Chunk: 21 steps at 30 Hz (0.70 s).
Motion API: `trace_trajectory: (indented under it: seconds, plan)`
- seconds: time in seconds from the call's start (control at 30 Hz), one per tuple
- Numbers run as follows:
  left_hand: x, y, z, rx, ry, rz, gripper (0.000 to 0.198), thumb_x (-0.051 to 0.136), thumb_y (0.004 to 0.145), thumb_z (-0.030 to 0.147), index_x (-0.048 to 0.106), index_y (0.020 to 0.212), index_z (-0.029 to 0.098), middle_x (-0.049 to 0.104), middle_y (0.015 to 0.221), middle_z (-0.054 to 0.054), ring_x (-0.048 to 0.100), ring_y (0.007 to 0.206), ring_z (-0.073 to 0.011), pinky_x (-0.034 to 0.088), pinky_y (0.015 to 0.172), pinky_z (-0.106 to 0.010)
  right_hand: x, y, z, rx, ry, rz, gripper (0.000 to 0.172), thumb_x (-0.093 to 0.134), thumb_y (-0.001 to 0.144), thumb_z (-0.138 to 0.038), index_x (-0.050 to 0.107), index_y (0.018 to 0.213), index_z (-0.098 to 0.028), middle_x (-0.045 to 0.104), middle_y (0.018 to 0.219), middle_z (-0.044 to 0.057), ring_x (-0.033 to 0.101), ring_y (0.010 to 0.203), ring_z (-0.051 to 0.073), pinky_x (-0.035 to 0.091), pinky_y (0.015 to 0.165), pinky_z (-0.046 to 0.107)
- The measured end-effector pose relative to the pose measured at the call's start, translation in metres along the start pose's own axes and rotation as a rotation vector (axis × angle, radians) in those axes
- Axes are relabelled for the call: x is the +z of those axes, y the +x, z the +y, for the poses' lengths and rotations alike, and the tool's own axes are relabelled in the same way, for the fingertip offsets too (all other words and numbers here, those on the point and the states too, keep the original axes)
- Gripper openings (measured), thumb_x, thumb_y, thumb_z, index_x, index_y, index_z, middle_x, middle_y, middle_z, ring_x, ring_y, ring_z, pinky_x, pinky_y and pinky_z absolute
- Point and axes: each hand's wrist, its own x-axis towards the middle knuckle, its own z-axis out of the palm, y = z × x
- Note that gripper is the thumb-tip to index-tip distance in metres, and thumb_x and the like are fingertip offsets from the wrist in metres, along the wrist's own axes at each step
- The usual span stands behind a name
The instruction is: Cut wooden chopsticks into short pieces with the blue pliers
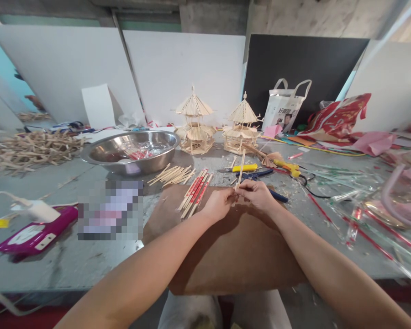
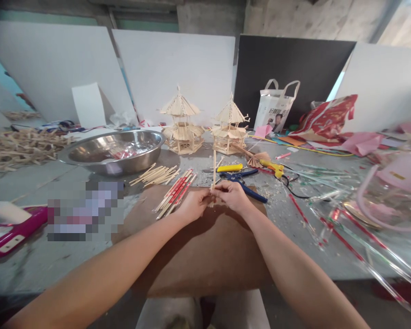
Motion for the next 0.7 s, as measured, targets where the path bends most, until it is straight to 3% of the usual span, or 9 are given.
trace_trajectory:
  seconds: [0.2,0.4,0.7]
  plan:
    - [0.0022,-0.0002,0.0016,-0.002,0.122,0.056,0.022,0.040,0.076,0.024,0.060,0.075,0.016,0.059,0.070,-0.004,0.052,0.070,-0.0141,0.038,0.064,-0.023,-0.0007,-0.0004,0.0027,-0.009,-0.026,0.006,0.020,0.059,0.063,-0.035,0.061,0.064,-0.015,0.052,0.059,-0.001,0.041,0.046,0.006,0.033,0.044,0.021]
    - [0.0053,0.0004,-0.0022,0.022,-0.077,0.037,0.023,0.040,0.077,0.024,0.060,0.081,0.014,0.061,0.072,-0.002,0.052,0.065,-0.0113,0.038,0.062,-0.021,0.0009,0.0003,-0.0002,-0.011,-0.019,0.023,0.021,0.060,0.061,-0.036,0.062,0.062,-0.014,0.053,0.061,0.000,0.043,0.050,0.007,0.033,0.046,0.022]
    - [0.0034,0.0015,-0.0029,-0.005,-0.155,0.010,0.021,0.043,0.075,0.024,0.061,0.072,0.013,0.058,0.060,0.001,0.049,0.056,-0.0080,0.037,0.057,-0.017,0.0001,-0.0001,0.0007,-0.045,-0.032,-0.011,0.019,0.058,0.064,-0.033,0.061,0.062,-0.014,0.053,0.060,0.000,0.046,0.053,0.008,0.034,0.048,0.022]
